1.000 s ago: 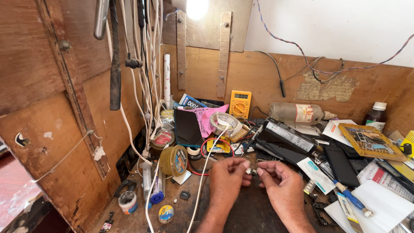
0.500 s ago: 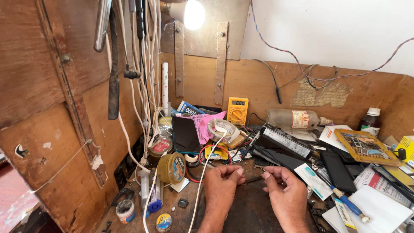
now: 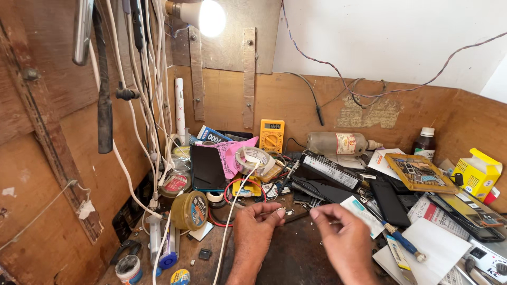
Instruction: The person uses a multimeter to test a small electronic component, then handles a small plastic bag containing parts. They connect probes to the component and observe the multimeter display.
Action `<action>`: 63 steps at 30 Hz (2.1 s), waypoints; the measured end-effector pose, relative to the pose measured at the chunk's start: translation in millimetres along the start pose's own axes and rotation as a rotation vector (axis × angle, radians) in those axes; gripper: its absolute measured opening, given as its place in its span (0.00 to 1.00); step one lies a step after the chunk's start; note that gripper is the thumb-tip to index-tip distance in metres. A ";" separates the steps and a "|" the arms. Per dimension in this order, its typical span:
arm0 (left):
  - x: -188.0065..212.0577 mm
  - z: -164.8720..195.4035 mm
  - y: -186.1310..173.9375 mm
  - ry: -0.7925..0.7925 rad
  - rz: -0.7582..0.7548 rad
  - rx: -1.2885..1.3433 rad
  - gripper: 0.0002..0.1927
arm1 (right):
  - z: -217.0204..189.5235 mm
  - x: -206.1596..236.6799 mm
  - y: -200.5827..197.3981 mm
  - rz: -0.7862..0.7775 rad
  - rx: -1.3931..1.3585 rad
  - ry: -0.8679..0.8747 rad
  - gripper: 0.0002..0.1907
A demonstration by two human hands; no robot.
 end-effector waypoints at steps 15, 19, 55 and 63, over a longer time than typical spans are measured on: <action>3.2 5.7 5.8 -0.017 -0.033 0.135 0.13 | 9.1 -21.8 -63.4 0.106 0.099 0.024 0.11; 2.4 3.2 4.4 -0.029 -0.031 0.142 0.13 | 18.6 -11.7 -36.1 0.081 0.041 0.066 0.11; -13.4 -21.0 3.4 0.068 -0.047 0.132 0.11 | -18.4 14.8 10.0 0.062 0.376 -0.314 0.06; -6.4 -15.3 3.4 0.092 -0.063 0.173 0.11 | -10.2 19.7 11.0 0.041 0.429 -0.267 0.08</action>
Point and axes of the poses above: each hand's wrist, its own x-axis away from the middle knuckle, its own y-axis out of the palm, z = x × y, the point moved 9 cm from there along -x, towards the middle knuckle, and after that the axes turned 8 degrees about -z, right-handed, at the moved point
